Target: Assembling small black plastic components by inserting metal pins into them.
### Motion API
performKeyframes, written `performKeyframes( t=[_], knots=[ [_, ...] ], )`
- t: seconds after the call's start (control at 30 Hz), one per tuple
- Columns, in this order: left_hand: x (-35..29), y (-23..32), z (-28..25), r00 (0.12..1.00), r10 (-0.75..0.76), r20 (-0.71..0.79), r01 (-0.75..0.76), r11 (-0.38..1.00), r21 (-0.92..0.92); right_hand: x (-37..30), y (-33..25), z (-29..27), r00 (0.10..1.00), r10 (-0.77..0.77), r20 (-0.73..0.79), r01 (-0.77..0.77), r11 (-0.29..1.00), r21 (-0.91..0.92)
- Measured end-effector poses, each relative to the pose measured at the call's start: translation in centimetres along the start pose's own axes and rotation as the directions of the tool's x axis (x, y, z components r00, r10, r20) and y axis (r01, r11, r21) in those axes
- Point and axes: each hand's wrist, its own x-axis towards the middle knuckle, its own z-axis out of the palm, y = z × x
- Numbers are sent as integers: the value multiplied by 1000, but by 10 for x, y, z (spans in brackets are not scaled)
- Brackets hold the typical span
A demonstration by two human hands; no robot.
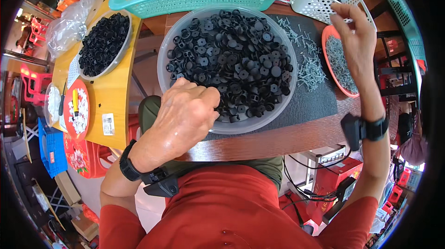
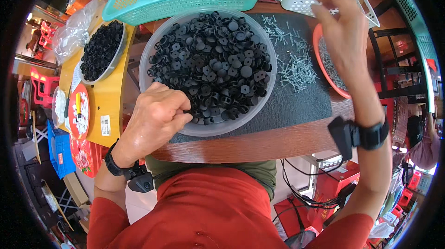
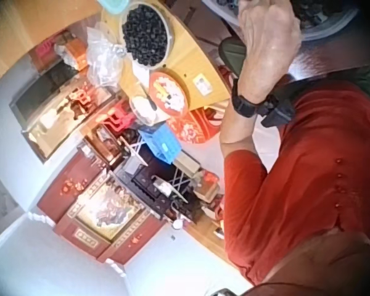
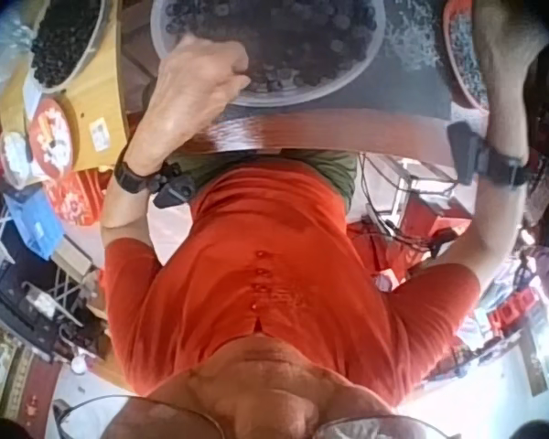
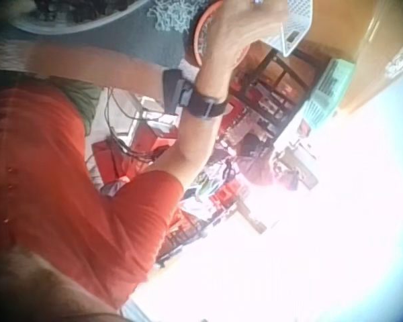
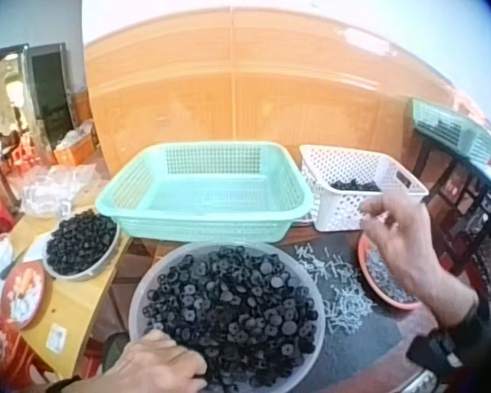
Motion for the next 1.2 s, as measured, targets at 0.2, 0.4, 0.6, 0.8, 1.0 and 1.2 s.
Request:
performKeyframes(
  t=[0.2,0.4,0.6,0.8,1.0,1.2],
  knots=[
    [-2,-3,-5,999,9,-45,-7,999,39,-62,-48,5,992,-83,100,58,971,232],
    [-11,-2,-14,937,-343,-64,274,836,-476,-95,-87,10,982,-34,188,-63,873,483],
    [-20,2,-14,885,-465,0,258,492,-831,-112,-135,29,957,-74,281,-137,738,661],
    [-20,10,-8,861,-506,53,142,139,-980,-116,-157,45,975,16,221,-182,625,759],
    [-23,22,2,820,-572,-18,90,159,-983,-110,-152,46,985,-170,39,115,800,589],
    [-25,20,8,839,-542,-58,79,225,-971,-111,-154,47,957,-289,6,246,823,512]
  ],
)
